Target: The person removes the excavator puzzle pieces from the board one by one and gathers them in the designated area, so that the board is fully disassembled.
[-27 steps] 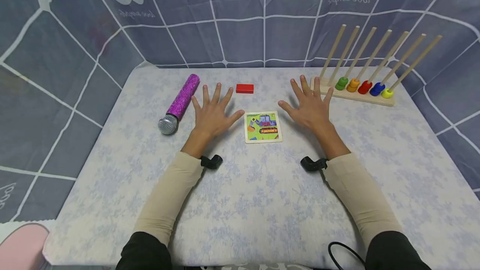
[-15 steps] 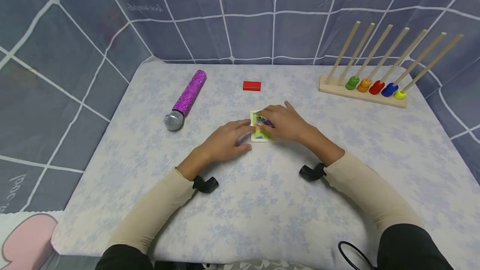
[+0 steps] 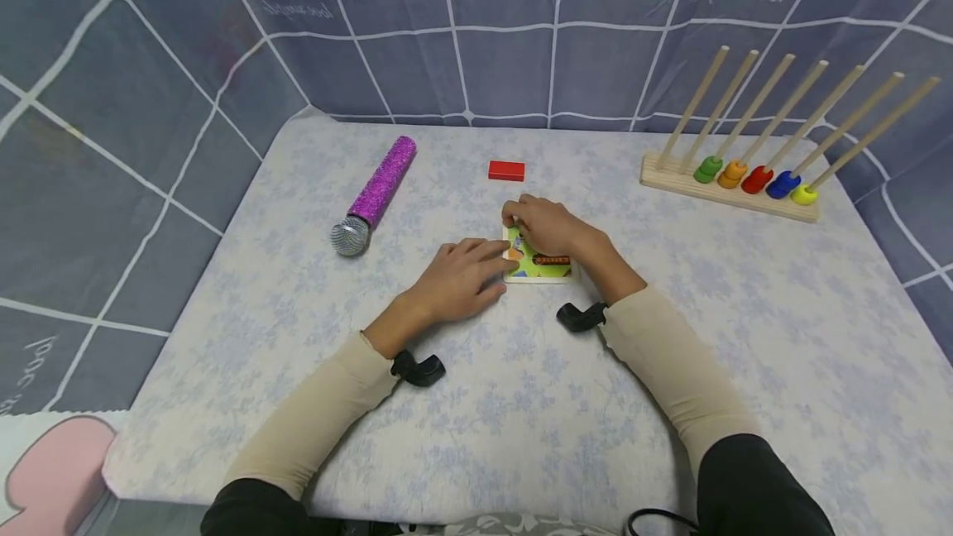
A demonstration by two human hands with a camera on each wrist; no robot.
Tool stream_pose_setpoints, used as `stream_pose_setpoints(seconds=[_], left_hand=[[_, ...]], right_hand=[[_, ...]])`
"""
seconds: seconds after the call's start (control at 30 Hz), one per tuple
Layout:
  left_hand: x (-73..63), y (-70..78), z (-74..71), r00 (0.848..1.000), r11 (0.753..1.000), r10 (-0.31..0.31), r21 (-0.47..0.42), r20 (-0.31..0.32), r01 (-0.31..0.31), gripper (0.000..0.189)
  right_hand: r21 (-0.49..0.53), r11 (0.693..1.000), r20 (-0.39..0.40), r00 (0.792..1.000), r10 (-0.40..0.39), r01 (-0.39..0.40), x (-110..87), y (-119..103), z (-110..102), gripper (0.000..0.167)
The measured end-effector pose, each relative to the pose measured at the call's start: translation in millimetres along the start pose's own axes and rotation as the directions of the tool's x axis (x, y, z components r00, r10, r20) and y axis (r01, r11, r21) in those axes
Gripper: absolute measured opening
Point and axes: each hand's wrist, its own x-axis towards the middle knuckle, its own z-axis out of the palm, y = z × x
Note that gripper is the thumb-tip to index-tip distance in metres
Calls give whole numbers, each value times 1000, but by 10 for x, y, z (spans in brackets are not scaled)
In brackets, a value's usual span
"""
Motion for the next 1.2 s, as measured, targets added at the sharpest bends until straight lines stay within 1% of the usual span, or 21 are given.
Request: stream_pose_setpoints(seconds=[0.13,0.33,0.47,0.57,0.7,0.77,1.0,1.2], left_hand=[[-25,5,24,1000,999,10,34,-23,-9,38],[-46,19,49,999,998,9,67,-40,-7,37],[-52,31,52,999,997,-14,72,-30,16,37],[-46,37,55,1000,997,-19,72,-24,21,37],[-31,46,51,1000,997,-11,70,-23,12,38],[-26,49,45,1000,997,-16,69,-14,17,38],[-13,51,22,1000,997,-17,70,-15,18,38],[-13,54,30,1000,998,-7,61,-20,8,38]], right_hand=[[5,999,-9,999,-39,39,31,1,53,15],[-6,999,-30,998,-49,48,72,10,119,16],[18,997,-51,996,-74,75,83,35,138,16],[44,995,-76,993,-89,93,68,59,128,15],[39,996,-103,991,-81,86,23,113,99,16],[36,996,-112,991,-75,79,3,135,85,18],[38,995,-90,992,-89,93,-24,138,53,27],[18,995,-89,992,-92,94,-35,105,64,26]])
